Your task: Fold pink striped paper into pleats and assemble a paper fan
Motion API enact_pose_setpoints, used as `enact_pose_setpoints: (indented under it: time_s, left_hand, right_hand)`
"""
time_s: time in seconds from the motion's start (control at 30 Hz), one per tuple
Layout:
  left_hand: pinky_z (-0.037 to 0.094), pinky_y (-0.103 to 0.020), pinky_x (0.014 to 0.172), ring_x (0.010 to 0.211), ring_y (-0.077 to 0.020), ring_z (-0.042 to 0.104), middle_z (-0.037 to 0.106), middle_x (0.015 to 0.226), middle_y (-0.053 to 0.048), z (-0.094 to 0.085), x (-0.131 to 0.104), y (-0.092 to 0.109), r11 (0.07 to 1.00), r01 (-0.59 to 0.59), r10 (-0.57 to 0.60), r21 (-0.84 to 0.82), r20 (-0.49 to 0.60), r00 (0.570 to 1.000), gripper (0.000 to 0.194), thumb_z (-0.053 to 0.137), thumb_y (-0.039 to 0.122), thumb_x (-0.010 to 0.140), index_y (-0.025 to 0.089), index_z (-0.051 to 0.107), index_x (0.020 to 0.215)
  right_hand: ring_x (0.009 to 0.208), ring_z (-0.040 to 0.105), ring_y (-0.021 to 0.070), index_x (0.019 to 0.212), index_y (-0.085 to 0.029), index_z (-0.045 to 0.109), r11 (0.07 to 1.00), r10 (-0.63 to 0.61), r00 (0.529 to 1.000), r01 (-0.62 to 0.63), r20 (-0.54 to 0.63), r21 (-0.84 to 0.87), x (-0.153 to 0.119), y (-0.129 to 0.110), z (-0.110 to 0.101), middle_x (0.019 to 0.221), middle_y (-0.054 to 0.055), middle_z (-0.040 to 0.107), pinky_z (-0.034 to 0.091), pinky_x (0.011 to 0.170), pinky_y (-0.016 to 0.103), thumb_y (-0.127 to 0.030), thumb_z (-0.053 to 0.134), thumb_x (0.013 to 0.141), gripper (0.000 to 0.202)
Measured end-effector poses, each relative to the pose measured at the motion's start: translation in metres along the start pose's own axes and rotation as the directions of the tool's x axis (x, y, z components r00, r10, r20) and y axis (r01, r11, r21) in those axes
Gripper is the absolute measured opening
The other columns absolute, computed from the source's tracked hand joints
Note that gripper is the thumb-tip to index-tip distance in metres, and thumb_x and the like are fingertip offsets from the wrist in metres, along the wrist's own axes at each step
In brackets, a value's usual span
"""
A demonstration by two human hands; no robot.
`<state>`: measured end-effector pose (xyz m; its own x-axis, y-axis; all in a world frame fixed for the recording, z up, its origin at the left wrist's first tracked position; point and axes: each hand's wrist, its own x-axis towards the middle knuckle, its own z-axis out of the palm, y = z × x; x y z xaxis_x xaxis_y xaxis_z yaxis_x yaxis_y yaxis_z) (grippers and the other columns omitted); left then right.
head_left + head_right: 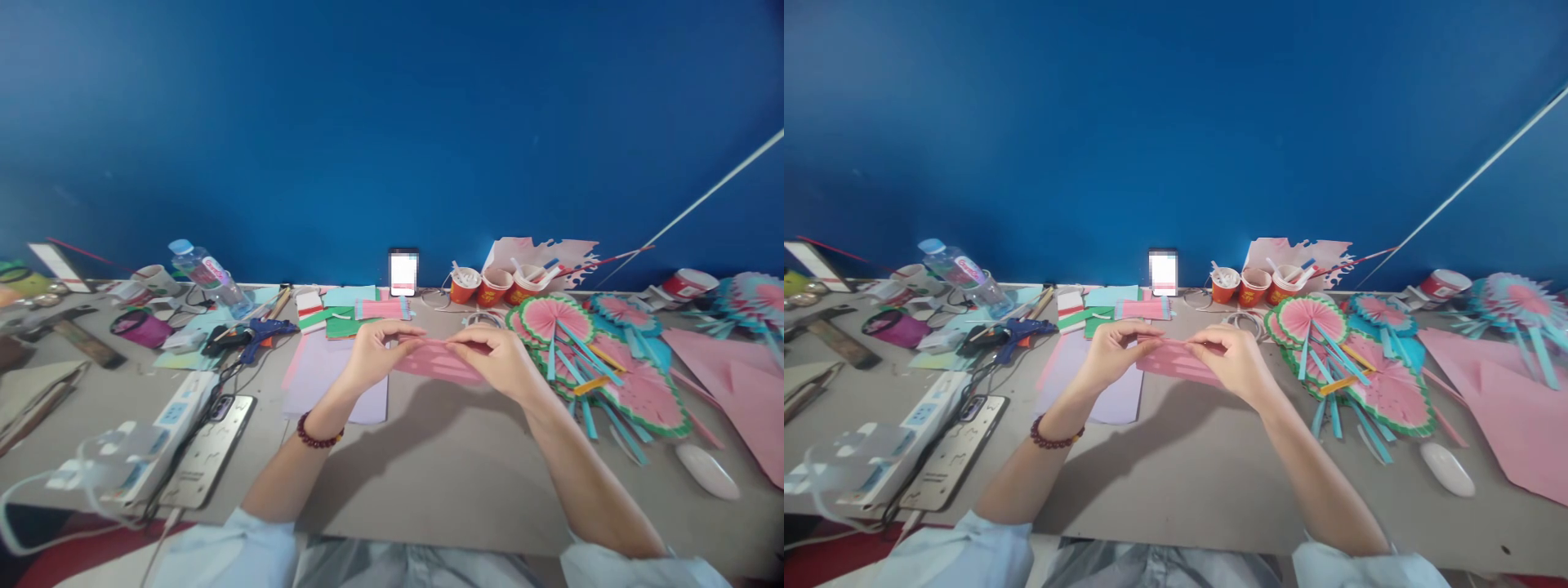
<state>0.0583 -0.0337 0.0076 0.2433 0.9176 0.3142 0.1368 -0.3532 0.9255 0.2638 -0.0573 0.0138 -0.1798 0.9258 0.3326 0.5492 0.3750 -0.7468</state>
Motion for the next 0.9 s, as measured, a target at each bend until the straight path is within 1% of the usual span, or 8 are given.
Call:
enact_pose_setpoints:
  time_s: [0.1, 0.3, 0.5, 0.6, 0.67, 0.77, 0.83, 0.9]
  left_hand:
    - [0.054, -0.026, 0.067, 0.074, -0.0182, 0.067, 0.074, 0.083, -0.007, 0.0, 0.0, -0.001, 1.0, 0.025, -0.025, 0.013, -0.021, 0.999, 0.019, 0.073, 0.03, 0.07, 0.016, 0.074, 0.083]
    - [0.054, -0.025, 0.061, 0.069, -0.0177, 0.067, 0.074, 0.076, -0.006, -0.004, -0.001, 0.005, 0.995, 0.097, -0.097, 0.004, 0.034, 0.995, 0.016, 0.073, 0.03, 0.068, 0.016, 0.075, 0.076]
    - [0.054, -0.025, 0.06, 0.069, -0.0177, 0.067, 0.074, 0.075, -0.006, -0.004, -0.001, 0.007, 0.995, 0.096, -0.096, 0.015, 0.029, 0.995, 0.012, 0.072, 0.028, 0.069, 0.017, 0.075, 0.075]
    - [0.054, -0.026, 0.064, 0.07, -0.018, 0.067, 0.074, 0.075, -0.006, -0.003, -0.001, 0.006, 0.997, 0.069, -0.069, 0.03, 0.018, 0.997, 0.012, 0.072, 0.028, 0.07, 0.017, 0.075, 0.074]
    - [0.055, -0.026, 0.066, 0.071, -0.0185, 0.067, 0.074, 0.076, -0.006, -0.001, -0.002, 0.005, 0.998, 0.046, -0.045, 0.044, -0.013, 0.999, 0.014, 0.072, 0.03, 0.07, 0.017, 0.074, 0.073]
    - [0.054, -0.026, 0.069, 0.071, -0.0177, 0.067, 0.073, 0.077, -0.005, 0.002, -0.004, 0.002, 0.996, 0.011, -0.008, 0.083, -0.044, 0.999, 0.022, 0.07, 0.032, 0.072, 0.017, 0.074, 0.086]
    - [0.053, -0.027, 0.071, 0.071, -0.0166, 0.066, 0.073, 0.078, -0.004, 0.004, -0.007, 0.001, 0.992, -0.031, 0.035, 0.124, -0.032, 0.999, 0.026, 0.067, 0.03, 0.076, 0.018, 0.071, 0.098]
    - [0.053, -0.027, 0.073, 0.071, -0.0156, 0.066, 0.073, 0.08, -0.003, 0.007, -0.011, 0.003, 0.98, -0.092, 0.095, 0.175, -0.009, 0.995, 0.027, 0.063, 0.025, 0.079, 0.02, 0.069, 0.105]
  right_hand:
    - [0.074, 0.064, 0.0189, 0.076, -0.021, 0.073, 1.0, 0.009, 1.0, -0.009, 0.003, -0.005, 0.001, 0.0, 0.0, 0.079, 0.005, 0.071, 0.049, 0.067, 0.029, -0.03, 0.062, 0.079, 0.015]
    - [0.075, 0.065, 0.0182, 0.076, -0.021, 0.072, 0.999, 0.032, 0.999, -0.032, 0.036, 0.012, 0.001, 0.001, 0.0, 0.081, 0.004, 0.072, 0.049, 0.069, 0.028, -0.031, 0.061, 0.08, 0.016]
    - [0.074, 0.064, 0.0175, 0.077, -0.021, 0.072, 0.998, 0.058, 0.996, -0.058, 0.063, 0.013, 0.001, 0.001, 0.0, 0.08, 0.003, 0.071, 0.047, 0.07, 0.028, -0.032, 0.061, 0.08, 0.015]
    - [0.074, 0.064, 0.0173, 0.077, -0.021, 0.071, 0.998, 0.062, 0.996, -0.063, 0.067, 0.006, 0.001, 0.0, 0.0, 0.081, 0.003, 0.071, 0.047, 0.07, 0.028, -0.031, 0.061, 0.08, 0.015]
    - [0.074, 0.063, 0.0172, 0.077, -0.021, 0.071, 0.998, 0.061, 0.996, -0.061, 0.066, -0.001, 0.002, 0.0, 0.0, 0.081, 0.003, 0.071, 0.047, 0.071, 0.028, -0.031, 0.061, 0.08, 0.014]
    - [0.074, 0.063, 0.0174, 0.077, -0.021, 0.07, 0.998, 0.051, 0.996, -0.048, 0.074, -0.036, 0.002, 0.001, -0.001, 0.079, 0.003, 0.07, 0.047, 0.07, 0.028, -0.03, 0.06, 0.081, 0.014]
    - [0.074, 0.063, 0.0178, 0.078, -0.021, 0.069, 0.998, 0.023, 0.995, -0.017, 0.097, -0.062, 0.002, 0.0, -0.001, 0.079, 0.003, 0.07, 0.046, 0.07, 0.028, -0.028, 0.058, 0.082, 0.014]
    - [0.076, 0.063, 0.0181, 0.081, -0.021, 0.069, 0.998, -0.023, 0.993, 0.03, 0.12, -0.054, 0.002, -0.002, -0.001, 0.082, 0.004, 0.07, 0.046, 0.071, 0.028, -0.028, 0.058, 0.082, 0.013]
